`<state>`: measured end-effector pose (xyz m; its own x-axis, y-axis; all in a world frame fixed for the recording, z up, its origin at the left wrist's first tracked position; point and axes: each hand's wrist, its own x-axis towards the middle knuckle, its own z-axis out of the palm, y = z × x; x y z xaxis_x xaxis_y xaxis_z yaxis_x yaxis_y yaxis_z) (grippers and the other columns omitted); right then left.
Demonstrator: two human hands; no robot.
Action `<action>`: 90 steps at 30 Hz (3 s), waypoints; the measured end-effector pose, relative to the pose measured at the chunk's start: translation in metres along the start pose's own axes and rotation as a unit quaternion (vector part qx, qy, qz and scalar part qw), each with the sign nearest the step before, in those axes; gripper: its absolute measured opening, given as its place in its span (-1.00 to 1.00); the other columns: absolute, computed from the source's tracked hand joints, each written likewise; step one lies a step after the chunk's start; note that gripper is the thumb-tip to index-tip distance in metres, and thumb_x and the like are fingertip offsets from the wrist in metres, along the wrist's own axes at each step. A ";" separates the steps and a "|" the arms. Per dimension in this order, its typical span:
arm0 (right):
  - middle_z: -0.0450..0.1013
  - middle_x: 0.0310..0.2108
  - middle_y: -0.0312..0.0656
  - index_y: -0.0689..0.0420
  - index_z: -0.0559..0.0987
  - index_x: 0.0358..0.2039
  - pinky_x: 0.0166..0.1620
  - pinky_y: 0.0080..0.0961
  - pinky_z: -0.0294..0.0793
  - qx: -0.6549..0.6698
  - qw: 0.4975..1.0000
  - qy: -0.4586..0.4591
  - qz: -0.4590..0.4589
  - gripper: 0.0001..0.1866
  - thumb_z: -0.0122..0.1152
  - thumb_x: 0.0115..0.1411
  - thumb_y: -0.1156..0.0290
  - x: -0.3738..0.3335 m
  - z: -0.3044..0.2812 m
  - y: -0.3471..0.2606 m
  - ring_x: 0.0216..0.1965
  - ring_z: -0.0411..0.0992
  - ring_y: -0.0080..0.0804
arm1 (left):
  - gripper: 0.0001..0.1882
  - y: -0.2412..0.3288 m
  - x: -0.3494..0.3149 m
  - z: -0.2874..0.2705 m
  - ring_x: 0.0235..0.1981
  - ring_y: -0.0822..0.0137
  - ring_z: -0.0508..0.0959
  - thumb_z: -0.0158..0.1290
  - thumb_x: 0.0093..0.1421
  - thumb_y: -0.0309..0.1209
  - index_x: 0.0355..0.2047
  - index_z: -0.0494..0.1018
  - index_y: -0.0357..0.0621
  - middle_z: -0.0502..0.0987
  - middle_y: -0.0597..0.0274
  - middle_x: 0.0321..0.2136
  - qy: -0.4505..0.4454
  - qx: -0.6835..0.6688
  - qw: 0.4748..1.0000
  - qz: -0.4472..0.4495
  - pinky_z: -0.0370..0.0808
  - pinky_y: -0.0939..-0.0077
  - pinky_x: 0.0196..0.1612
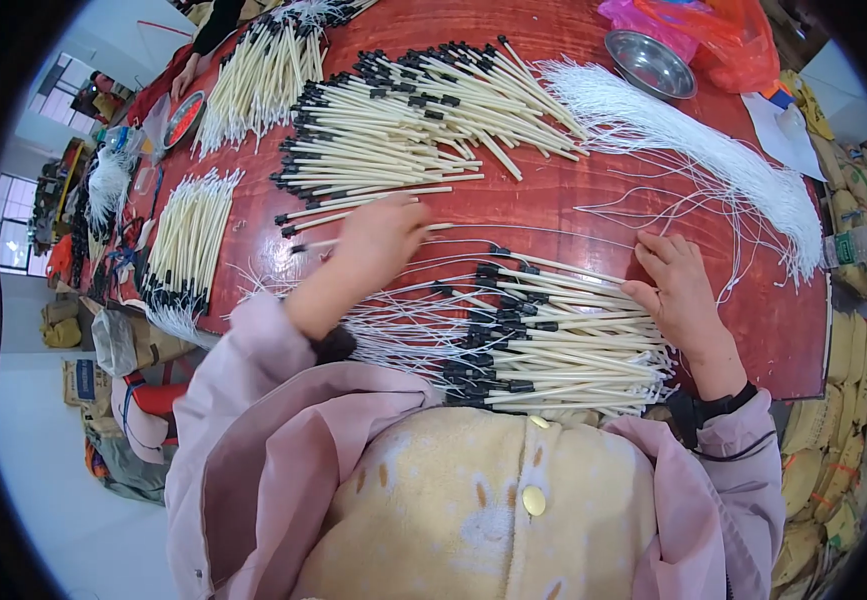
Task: The person picks up a white rod and a white string, threads the string through the rod, and ties a knot before placing it on a pile. After repeating this process, the person gathers the finished pieces into a bundle.
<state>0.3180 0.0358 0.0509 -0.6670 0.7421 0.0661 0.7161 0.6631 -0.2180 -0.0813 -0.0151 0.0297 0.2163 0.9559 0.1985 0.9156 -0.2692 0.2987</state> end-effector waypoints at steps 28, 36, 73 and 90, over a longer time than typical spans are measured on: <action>0.43 -0.35 -0.23 0.12 0.52 -0.47 -0.06 -0.26 0.33 -0.010 0.987 0.109 -0.114 -0.87 0.33 -0.01 0.55 0.072 0.029 -0.023 -0.19 0.39 -0.19 | -0.88 -0.016 -0.007 0.020 -0.26 -0.10 0.62 0.06 0.25 -0.43 -0.31 0.45 -0.23 0.57 -0.11 -0.34 0.013 0.028 0.995 -0.095 0.53 0.04 -0.25; 0.39 -0.45 -0.23 0.13 0.48 -0.54 -0.09 -0.29 0.30 0.079 0.989 0.074 -0.099 -0.85 0.31 -0.10 0.56 0.022 -0.046 -0.022 -0.26 0.37 -0.19 | -0.90 -0.078 -0.047 -0.083 -0.49 0.36 0.44 0.04 0.33 -0.49 -0.20 0.42 -0.25 0.48 0.21 -0.48 0.182 -0.082 0.969 -0.143 0.38 0.45 -0.41; 0.50 -0.37 -0.22 0.20 0.57 -0.41 -0.14 -0.37 0.42 0.328 0.931 0.160 -0.001 -0.89 0.35 0.04 0.57 0.050 0.008 0.042 -0.25 0.45 -0.27 | -0.82 0.125 0.143 0.064 -0.51 0.54 0.58 0.16 0.30 -0.48 -0.11 0.50 -0.23 0.63 0.26 -0.37 -0.257 -0.562 0.779 -0.107 0.49 0.68 -0.50; 0.45 -0.48 -0.16 0.20 0.50 -0.50 -0.20 -0.27 0.41 0.171 0.936 0.303 0.049 -0.89 0.29 0.00 0.61 0.070 0.003 0.042 -0.33 0.45 -0.16 | -0.96 0.135 0.150 0.062 -0.55 0.61 0.49 0.11 0.35 -0.48 -0.28 0.48 -0.13 0.53 0.39 -0.45 -0.048 -0.565 0.823 -0.034 0.37 0.72 -0.56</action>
<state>0.3007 0.1157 0.0434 -0.2878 0.7862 0.5469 0.5910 0.5952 -0.5446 0.0962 0.0988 0.0415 0.2528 0.9637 0.0861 0.0398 -0.0992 0.9943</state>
